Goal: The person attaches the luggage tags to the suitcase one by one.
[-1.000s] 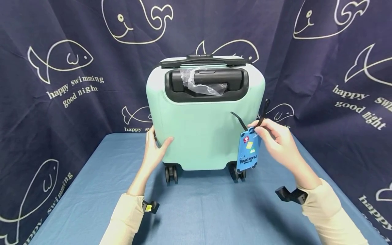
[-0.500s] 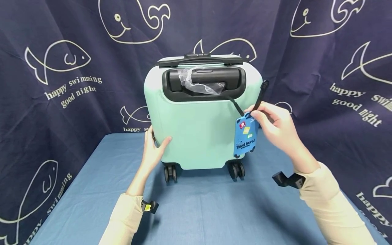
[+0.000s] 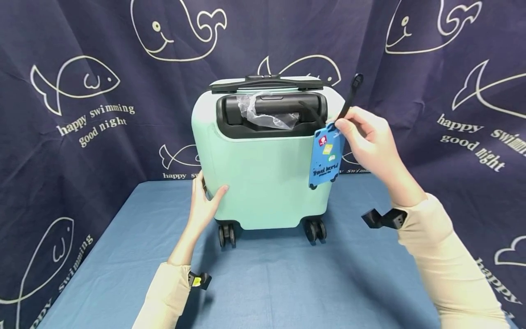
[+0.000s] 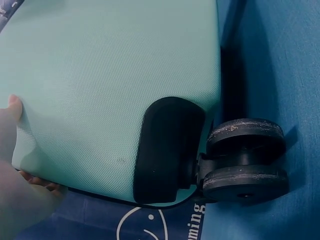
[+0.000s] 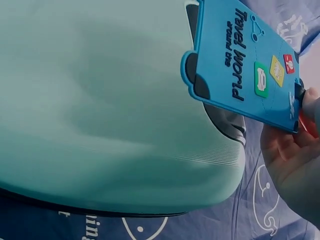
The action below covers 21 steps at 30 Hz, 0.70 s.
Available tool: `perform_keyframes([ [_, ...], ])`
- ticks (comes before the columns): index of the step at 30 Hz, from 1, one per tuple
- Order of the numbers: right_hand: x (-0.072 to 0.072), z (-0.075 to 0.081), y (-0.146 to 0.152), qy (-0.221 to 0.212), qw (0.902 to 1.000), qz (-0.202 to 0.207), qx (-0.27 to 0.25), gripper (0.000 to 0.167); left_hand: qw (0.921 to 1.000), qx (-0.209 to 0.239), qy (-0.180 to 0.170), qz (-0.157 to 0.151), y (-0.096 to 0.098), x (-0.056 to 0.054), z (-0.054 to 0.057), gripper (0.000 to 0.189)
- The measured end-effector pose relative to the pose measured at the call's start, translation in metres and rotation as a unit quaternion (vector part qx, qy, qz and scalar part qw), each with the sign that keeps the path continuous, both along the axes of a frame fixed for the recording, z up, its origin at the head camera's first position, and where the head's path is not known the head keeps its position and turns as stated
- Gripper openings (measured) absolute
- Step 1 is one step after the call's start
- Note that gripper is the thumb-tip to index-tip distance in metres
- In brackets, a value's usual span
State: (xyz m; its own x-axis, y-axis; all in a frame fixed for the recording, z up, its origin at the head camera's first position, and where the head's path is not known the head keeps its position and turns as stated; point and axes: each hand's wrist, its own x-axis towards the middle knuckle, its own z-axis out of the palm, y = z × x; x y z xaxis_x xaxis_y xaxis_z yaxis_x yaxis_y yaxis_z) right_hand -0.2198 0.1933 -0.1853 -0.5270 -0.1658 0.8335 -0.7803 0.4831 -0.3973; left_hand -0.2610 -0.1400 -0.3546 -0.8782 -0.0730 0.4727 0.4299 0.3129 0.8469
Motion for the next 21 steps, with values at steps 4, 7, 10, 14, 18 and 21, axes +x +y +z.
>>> perform_keyframes([
  [4,-0.005,0.01,-0.002,-0.025,0.9996,-0.008,0.009,0.013,1.0,0.0,0.002,0.001,-0.001,-0.003,-0.004,0.08],
  [7,-0.009,0.016,-0.003,-0.041,0.999,-0.01,0.013,0.015,1.0,0.0,0.002,0.002,-0.001,-0.003,-0.004,0.08],
  [10,-0.013,0.022,-0.003,-0.058,0.9983,-0.006,0.012,0.016,1.0,0.0,0.003,0.001,-0.001,-0.003,-0.004,0.081],
  [14,-0.019,0.031,-0.006,-0.083,0.9964,0.017,0.001,0.014,1.0,-0.002,0.0,0.003,-0.001,-0.003,-0.005,0.081],
  [18,-0.026,0.038,-0.009,-0.101,0.9939,0.043,-0.005,0.014,1.0,-0.003,-0.002,0.003,-0.001,-0.003,-0.006,0.08],
  [21,-0.032,0.043,-0.012,-0.108,0.9927,0.054,-0.002,0.014,1.0,-0.004,-0.002,0.002,-0.001,-0.003,-0.006,0.079],
])
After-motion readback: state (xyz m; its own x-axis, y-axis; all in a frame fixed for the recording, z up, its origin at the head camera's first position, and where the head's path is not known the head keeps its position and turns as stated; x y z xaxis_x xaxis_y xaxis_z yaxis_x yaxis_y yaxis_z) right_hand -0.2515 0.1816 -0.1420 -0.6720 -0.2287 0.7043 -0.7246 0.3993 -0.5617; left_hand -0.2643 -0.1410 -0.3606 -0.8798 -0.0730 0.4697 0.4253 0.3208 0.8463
